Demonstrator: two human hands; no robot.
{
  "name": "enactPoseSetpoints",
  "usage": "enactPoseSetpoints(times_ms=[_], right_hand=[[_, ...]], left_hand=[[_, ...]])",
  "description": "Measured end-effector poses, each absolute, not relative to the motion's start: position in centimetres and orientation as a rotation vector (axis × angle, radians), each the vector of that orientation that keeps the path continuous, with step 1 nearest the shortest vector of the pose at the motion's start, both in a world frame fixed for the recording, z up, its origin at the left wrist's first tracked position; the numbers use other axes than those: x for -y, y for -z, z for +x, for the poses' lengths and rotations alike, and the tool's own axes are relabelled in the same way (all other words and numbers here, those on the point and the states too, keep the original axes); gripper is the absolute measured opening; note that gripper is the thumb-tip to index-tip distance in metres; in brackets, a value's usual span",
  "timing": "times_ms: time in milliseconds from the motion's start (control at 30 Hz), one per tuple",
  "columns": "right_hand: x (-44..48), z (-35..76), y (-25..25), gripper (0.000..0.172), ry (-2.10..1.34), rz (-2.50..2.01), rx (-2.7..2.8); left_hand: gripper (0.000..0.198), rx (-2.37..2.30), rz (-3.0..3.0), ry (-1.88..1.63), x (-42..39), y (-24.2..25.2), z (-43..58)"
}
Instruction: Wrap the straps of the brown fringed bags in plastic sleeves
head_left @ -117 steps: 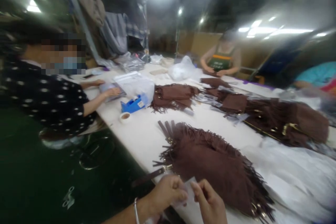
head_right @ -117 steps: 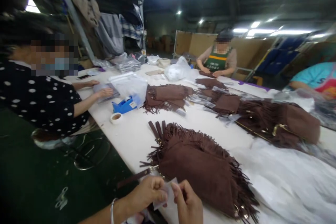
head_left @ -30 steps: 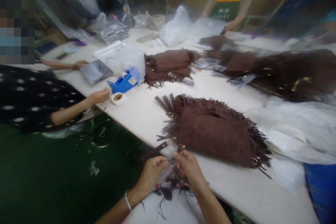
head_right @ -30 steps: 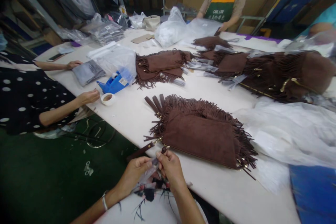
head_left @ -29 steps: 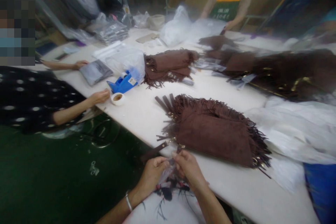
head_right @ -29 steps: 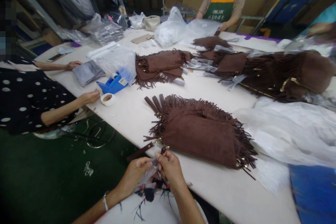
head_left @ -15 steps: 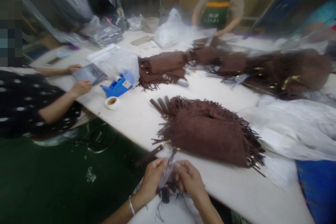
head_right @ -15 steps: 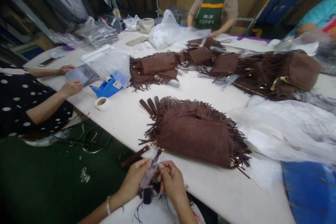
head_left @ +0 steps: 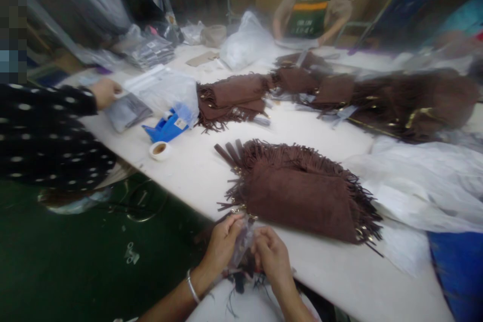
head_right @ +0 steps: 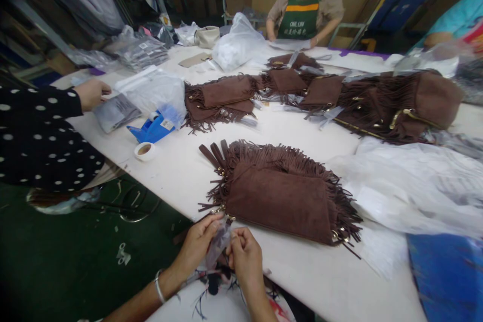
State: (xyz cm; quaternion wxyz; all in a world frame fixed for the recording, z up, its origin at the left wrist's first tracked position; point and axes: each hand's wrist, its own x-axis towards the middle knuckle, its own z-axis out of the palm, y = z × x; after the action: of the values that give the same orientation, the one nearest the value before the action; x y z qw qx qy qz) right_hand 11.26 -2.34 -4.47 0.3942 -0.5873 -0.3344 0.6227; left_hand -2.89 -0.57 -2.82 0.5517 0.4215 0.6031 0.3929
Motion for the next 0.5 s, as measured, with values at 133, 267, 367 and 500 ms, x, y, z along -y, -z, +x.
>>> enactPoseSetpoints(times_ms=[133, 267, 367, 500], right_hand=[[2.4, 11.1, 4.4, 0.04, -1.545, -1.511, 0.771], [2.6, 10.9, 4.4, 0.042, -1.556, -1.524, 0.78], [2.8, 10.9, 4.4, 0.042, -1.561, -1.513, 0.773], [2.7, 10.9, 4.2, 0.037, -1.505, -1.518, 0.752]], left_hand=[[0.035, -1.333, 0.928, -0.905, -0.4, 3.3, -2.7], [0.03, -1.24, 0.911, -0.878, -1.3, 3.1, -2.1], [0.033, -1.244, 0.839, -0.801, -1.6, 2.5, -1.9], [0.035, -1.24, 0.795, -0.784, -1.8, 2.5, -1.8]])
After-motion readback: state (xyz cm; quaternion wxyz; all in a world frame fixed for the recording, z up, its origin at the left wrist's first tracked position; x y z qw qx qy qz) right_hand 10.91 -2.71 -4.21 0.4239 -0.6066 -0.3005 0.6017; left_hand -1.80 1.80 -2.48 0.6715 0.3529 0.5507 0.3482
